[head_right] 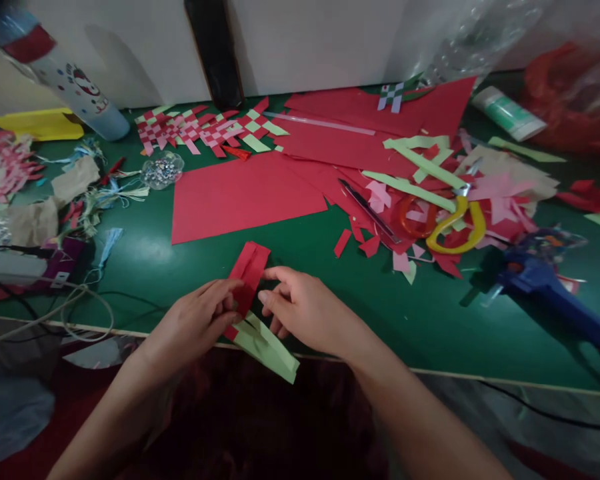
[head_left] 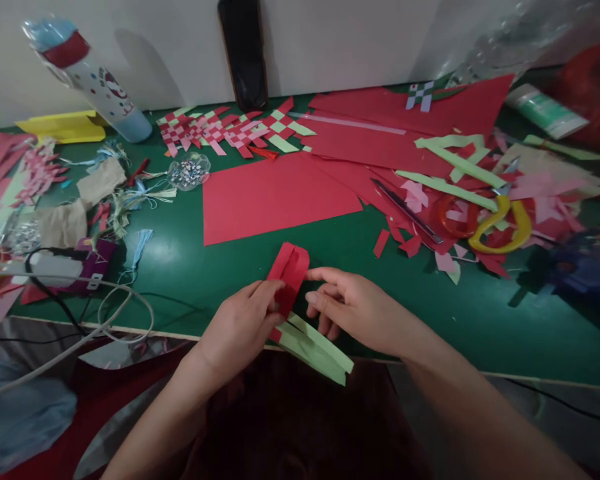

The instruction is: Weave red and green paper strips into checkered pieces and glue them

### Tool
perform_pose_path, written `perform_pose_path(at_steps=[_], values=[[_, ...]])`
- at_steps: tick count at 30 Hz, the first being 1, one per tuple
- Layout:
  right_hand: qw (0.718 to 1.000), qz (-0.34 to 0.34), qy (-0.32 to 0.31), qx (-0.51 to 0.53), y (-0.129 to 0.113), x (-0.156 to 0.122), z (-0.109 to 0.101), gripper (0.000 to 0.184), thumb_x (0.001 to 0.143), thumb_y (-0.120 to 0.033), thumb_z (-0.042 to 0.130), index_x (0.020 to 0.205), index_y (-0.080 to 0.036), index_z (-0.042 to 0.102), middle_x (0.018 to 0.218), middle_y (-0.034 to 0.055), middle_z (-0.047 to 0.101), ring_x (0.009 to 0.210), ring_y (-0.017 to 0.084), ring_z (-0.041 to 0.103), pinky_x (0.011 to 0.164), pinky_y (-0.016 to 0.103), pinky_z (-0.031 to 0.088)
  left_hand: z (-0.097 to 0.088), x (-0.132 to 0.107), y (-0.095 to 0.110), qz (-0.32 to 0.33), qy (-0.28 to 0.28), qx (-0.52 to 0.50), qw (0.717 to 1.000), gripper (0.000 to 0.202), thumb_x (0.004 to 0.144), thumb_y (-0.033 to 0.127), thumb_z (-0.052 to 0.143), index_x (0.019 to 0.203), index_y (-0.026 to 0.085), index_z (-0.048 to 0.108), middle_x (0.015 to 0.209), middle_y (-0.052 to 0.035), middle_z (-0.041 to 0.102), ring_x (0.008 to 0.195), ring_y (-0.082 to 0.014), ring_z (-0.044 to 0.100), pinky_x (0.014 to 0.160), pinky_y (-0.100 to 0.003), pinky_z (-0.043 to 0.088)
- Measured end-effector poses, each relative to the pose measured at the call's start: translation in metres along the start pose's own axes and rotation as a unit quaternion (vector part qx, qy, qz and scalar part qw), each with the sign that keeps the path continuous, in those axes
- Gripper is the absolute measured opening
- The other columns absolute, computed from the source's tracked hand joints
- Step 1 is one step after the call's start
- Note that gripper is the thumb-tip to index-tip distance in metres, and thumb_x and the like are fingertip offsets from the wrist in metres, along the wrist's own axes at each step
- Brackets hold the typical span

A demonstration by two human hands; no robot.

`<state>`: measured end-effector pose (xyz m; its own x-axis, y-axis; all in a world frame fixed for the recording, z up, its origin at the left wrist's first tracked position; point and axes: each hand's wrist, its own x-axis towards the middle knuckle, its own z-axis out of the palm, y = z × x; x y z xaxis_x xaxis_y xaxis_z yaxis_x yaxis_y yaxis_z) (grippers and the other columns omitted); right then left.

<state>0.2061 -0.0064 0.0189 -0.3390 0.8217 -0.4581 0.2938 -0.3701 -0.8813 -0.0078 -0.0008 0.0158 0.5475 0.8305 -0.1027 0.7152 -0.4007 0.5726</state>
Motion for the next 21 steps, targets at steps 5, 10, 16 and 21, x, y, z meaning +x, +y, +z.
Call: perform_pose_path(at_steps=[5, 10, 16, 21], values=[[0.998, -0.052, -0.004, -0.024, -0.001, 0.003, 0.005, 0.032, 0.092, -0.029, 0.051, 0.122, -0.024, 0.060, 0.080, -0.0006, 0.066, 0.061, 0.011, 0.061, 0.050, 0.021, 0.048, 0.001, -0.001, 0.000, 0.016, 0.021, -0.021, 0.999, 0.025, 0.082, 0.001, 0.049, 0.099, 0.019, 0.053, 0.081, 0.0018, 0.055, 0.072, -0.0146, 0.054, 0.066, -0.026, 0.043], [0.990, -0.099, 0.041, -0.097, -0.002, -0.009, 0.009, 0.027, 0.094, -0.034, 0.052, 0.115, -0.028, 0.067, 0.093, 0.0010, 0.071, 0.074, 0.013, 0.064, 0.060, 0.023, 0.049, 0.001, -0.003, -0.002, 0.031, 0.028, -0.033, 0.999, 0.017, 0.085, 0.003, 0.046, 0.085, 0.020, 0.051, 0.082, 0.0010, 0.055, 0.075, -0.0147, 0.054, 0.068, -0.025, 0.043], [0.954, -0.112, 0.075, -0.269, 0.009, -0.032, 0.013, 0.034, 0.086, -0.026, 0.059, 0.120, -0.024, 0.061, 0.088, 0.0007, 0.073, 0.070, 0.015, 0.066, 0.056, 0.025, 0.047, 0.002, -0.004, -0.005, 0.062, 0.023, -0.035, 0.997, 0.019, 0.091, 0.006, 0.042, 0.092, 0.020, 0.054, 0.085, -0.0003, 0.058, 0.078, -0.0143, 0.056, 0.071, -0.025, 0.044], [0.904, -0.165, 0.125, -0.375, 0.021, -0.041, 0.024, 0.018, 0.090, -0.021, 0.054, 0.106, -0.023, 0.063, 0.089, 0.0031, 0.070, 0.079, 0.019, 0.066, 0.068, 0.031, 0.050, 0.004, -0.004, -0.004, 0.047, 0.037, -0.011, 0.998, 0.018, 0.092, 0.008, 0.044, 0.097, 0.022, 0.054, 0.082, 0.0005, 0.057, 0.075, -0.0148, 0.056, 0.068, -0.025, 0.044]])
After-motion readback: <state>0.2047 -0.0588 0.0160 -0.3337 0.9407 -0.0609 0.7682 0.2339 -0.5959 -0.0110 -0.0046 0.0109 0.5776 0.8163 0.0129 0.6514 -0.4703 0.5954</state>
